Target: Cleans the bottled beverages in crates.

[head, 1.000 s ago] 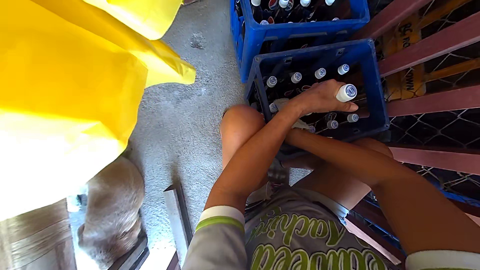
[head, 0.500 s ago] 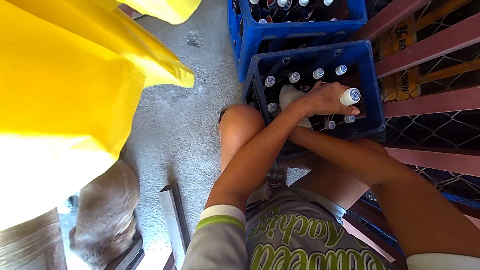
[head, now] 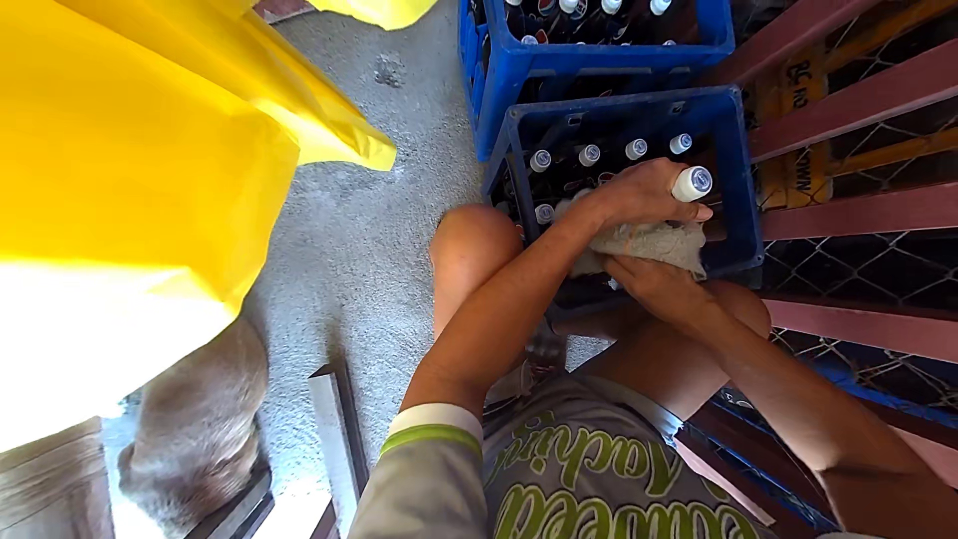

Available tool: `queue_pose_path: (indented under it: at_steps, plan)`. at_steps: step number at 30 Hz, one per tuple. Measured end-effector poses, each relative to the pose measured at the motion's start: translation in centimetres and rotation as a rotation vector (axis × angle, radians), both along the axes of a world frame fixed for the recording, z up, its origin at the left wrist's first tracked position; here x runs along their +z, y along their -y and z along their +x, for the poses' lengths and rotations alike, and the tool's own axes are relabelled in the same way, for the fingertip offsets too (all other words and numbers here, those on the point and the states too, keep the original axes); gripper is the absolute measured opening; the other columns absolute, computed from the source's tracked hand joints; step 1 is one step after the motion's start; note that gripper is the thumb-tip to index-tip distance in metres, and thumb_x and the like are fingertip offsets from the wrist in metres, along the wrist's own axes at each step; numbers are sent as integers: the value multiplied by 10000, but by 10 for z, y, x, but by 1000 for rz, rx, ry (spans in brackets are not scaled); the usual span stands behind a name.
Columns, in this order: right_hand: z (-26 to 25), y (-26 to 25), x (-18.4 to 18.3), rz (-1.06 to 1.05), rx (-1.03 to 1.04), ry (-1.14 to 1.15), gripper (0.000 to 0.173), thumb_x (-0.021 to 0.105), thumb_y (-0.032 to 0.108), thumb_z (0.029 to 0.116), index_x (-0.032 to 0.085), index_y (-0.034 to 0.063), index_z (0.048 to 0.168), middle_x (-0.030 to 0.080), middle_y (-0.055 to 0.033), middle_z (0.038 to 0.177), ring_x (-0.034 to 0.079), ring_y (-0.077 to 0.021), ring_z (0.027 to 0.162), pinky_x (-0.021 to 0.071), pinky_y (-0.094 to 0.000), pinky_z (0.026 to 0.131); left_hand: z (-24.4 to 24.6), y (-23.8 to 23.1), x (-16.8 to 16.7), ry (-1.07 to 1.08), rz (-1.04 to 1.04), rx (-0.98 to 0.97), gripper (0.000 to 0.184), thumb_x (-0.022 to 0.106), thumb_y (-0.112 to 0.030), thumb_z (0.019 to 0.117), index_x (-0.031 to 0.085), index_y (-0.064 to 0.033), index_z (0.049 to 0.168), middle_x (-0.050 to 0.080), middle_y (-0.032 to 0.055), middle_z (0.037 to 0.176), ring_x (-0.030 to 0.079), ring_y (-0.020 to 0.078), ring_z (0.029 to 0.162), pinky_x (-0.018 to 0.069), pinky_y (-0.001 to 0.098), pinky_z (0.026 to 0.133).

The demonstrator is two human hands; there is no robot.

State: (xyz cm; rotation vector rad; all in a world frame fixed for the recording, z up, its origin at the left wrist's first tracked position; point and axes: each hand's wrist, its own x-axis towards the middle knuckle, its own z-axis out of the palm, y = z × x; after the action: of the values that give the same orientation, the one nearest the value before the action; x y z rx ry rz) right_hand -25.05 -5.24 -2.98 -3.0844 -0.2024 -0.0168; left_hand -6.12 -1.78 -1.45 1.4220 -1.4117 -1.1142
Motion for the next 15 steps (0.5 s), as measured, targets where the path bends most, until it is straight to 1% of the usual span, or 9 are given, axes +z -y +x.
queue_pose_path:
  at_steps: [2,4,5,6,7,8,10,12,15]
  plan:
    - [-15,5,-8,85,-119,173,127,630,-50,895,747,-7,921,729,-206,849,726,-396,791,582,-521,661,2,-2,1,-11,8,22,425,690,-288,984,652,17,1277,694,181,1182,649,265,1125,485,444,1004]
    - [-23,9,-12,291,-402,344,133,607,-47,903,715,-94,967,698,-302,1010,675,-451,1009,533,-574,874,4,-5,0,-44,-13,73,429,693,-257,981,646,22,1303,696,190,1193,653,264,1130,484,430,1014]
    - [-22,13,-10,490,-560,447,180,601,-33,917,692,-131,1038,678,-278,1101,649,-362,1098,518,-489,962,4,-5,-2,-61,-31,104,435,695,-245,979,642,26,1316,696,198,1206,655,268,1142,482,426,1025]
    - [-17,15,-7,736,-696,540,218,574,-28,939,654,-99,1129,668,-160,1166,635,-203,1132,522,-366,989,2,-4,-4,-72,-52,139,454,696,-243,979,629,27,1338,692,201,1224,654,268,1157,479,420,1036]
    - [-7,16,-3,1026,-792,609,262,504,-19,967,611,17,1203,671,-8,1168,638,-89,1104,542,-301,962,1,-3,-7,-75,-78,176,485,694,-237,981,602,34,1373,677,210,1270,641,273,1201,465,413,1063]
    - [2,13,-2,1309,-843,642,319,398,26,1007,556,99,1274,664,52,1170,640,-65,1094,551,-308,953,-1,-3,-9,-74,-101,204,531,689,-233,986,557,42,1420,635,225,1351,601,285,1281,431,409,1112]
    - [22,-1,-12,1670,-937,688,378,200,179,1063,488,157,1308,635,25,1192,615,-107,1135,518,-384,989,-3,-3,-13,-70,-123,224,627,682,-239,989,459,44,1502,464,262,1535,415,331,1470,300,426,1222]
    - [42,-6,-32,1690,-1023,653,409,173,249,1102,441,96,1371,596,-31,1233,592,-126,1164,506,-390,1011,-1,-4,-17,-62,-128,230,685,691,-284,975,432,24,1529,383,269,1589,328,354,1515,247,463,1243]
    - [60,5,-59,1693,-1141,525,398,229,290,1122,527,69,1263,643,-35,1063,638,-106,986,555,-342,875,-1,-7,-17,-55,-123,211,673,695,-296,970,457,16,1516,389,263,1588,304,371,1522,205,475,1254]
